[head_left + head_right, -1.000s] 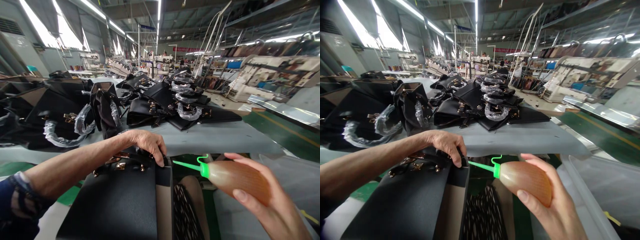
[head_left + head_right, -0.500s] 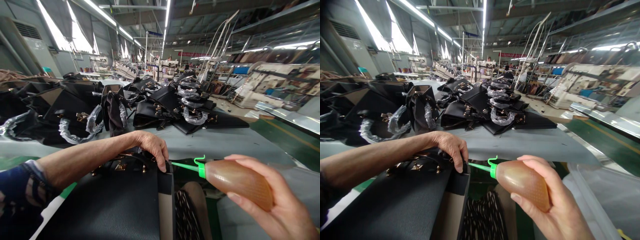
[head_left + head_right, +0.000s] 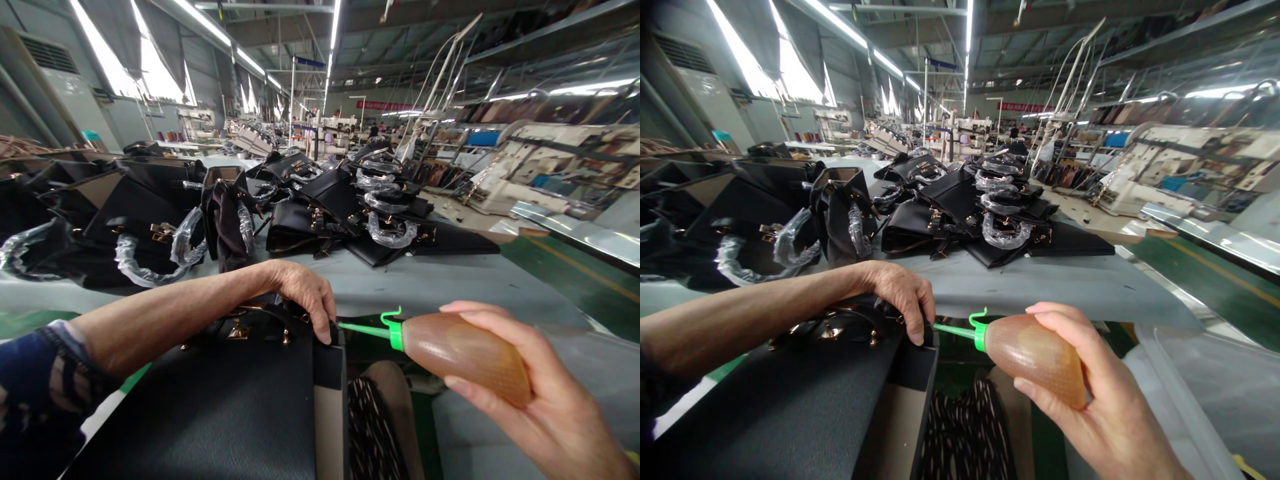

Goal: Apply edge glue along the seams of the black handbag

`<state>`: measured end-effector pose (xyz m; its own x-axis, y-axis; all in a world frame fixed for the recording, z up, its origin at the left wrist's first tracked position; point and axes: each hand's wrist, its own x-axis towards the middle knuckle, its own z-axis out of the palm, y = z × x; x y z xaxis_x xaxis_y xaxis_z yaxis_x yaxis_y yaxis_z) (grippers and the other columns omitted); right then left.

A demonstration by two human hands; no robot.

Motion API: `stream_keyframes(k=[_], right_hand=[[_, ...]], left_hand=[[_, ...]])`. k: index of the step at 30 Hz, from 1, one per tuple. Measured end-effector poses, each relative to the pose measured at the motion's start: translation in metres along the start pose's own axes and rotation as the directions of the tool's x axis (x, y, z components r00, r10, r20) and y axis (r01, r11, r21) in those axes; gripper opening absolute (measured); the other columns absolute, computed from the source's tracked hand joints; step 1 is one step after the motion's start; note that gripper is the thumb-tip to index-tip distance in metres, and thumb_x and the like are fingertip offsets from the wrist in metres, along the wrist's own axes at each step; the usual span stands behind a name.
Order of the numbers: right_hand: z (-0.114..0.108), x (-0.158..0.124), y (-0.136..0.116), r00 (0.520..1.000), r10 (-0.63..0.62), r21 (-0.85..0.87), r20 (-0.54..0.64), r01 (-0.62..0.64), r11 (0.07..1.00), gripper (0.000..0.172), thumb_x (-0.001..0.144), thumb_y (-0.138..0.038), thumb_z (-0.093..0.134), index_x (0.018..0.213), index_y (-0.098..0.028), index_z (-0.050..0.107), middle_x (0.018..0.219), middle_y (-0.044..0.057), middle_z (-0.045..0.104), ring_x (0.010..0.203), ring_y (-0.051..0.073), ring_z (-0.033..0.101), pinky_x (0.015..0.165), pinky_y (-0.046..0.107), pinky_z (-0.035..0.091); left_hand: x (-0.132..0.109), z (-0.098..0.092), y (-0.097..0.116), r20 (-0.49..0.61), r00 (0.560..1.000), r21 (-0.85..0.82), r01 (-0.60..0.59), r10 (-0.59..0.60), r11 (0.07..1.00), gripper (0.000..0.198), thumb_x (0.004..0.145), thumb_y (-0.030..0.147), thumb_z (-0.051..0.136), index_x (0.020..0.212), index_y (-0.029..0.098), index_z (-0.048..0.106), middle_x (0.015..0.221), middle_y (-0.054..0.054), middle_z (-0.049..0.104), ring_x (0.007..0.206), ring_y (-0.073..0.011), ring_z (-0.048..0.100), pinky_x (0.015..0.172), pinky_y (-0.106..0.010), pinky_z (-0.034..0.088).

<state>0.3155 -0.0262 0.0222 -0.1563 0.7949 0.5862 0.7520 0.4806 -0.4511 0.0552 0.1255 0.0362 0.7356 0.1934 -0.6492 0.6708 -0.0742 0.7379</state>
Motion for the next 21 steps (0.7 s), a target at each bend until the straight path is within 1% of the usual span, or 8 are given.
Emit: stream_keyframes(k=[3,8,11,17,21], right_hand=[[-0.001,-0.003,0.004,1.0,-0.01,0.013,0.02,0.01,1.0,0.044,0.081,-0.041,0.065,0.121,-0.033,0.049,0.122,0.003,0.055,0.109,0.022,0.055,0.093,0.028,0.046],[-0.004,-0.011,0.013,0.993,-0.092,0.015,0.069,0.091,0.996,0.049,0.079,-0.038,0.066,0.124,-0.03,0.048,0.125,0.005,0.053,0.109,0.021,0.055,0.093,0.024,0.046],[-0.005,-0.01,0.012,0.995,-0.085,0.028,0.057,0.084,0.996,0.049,0.08,-0.036,0.066,0.124,-0.029,0.047,0.126,0.005,0.052,0.11,0.021,0.054,0.092,0.024,0.046],[-0.003,-0.002,0.008,0.995,-0.088,0.023,0.037,0.087,0.996,0.044,0.081,-0.038,0.065,0.121,-0.032,0.047,0.124,0.003,0.053,0.112,0.018,0.053,0.096,0.02,0.041],[-0.003,-0.008,0.013,0.994,-0.084,0.055,0.071,0.08,0.995,0.045,0.081,-0.036,0.065,0.121,-0.031,0.046,0.126,0.003,0.051,0.114,0.018,0.051,0.097,0.018,0.039]], left_hand=[[0.001,-0.001,-0.001,0.007,1.0,0.0,0.003,-0.003,1.0,0.019,0.062,0.028,0.074,0.079,0.018,0.072,0.064,0.002,0.067,0.059,-0.0136,0.061,0.057,-0.023,0.052],[0.004,-0.003,-0.003,0.029,0.999,0.003,0.02,-0.021,1.0,0.022,0.061,0.03,0.076,0.079,0.018,0.072,0.065,0.002,0.067,0.06,-0.0133,0.061,0.057,-0.023,0.052],[0.005,-0.003,-0.003,0.039,0.999,-0.01,0.021,-0.021,1.0,0.023,0.061,0.03,0.076,0.081,0.018,0.072,0.066,0.003,0.067,0.06,-0.0127,0.061,0.056,-0.022,0.052],[0.005,-0.003,-0.002,0.041,0.999,-0.032,0.033,-0.032,0.999,0.022,0.062,0.028,0.076,0.081,0.018,0.072,0.067,0.003,0.068,0.06,-0.0123,0.061,0.058,-0.022,0.052],[0.005,-0.004,-0.003,0.03,0.999,0.007,0.016,-0.016,1.0,0.025,0.061,0.03,0.076,0.083,0.019,0.072,0.069,0.002,0.069,0.063,-0.0133,0.062,0.06,-0.023,0.052]])
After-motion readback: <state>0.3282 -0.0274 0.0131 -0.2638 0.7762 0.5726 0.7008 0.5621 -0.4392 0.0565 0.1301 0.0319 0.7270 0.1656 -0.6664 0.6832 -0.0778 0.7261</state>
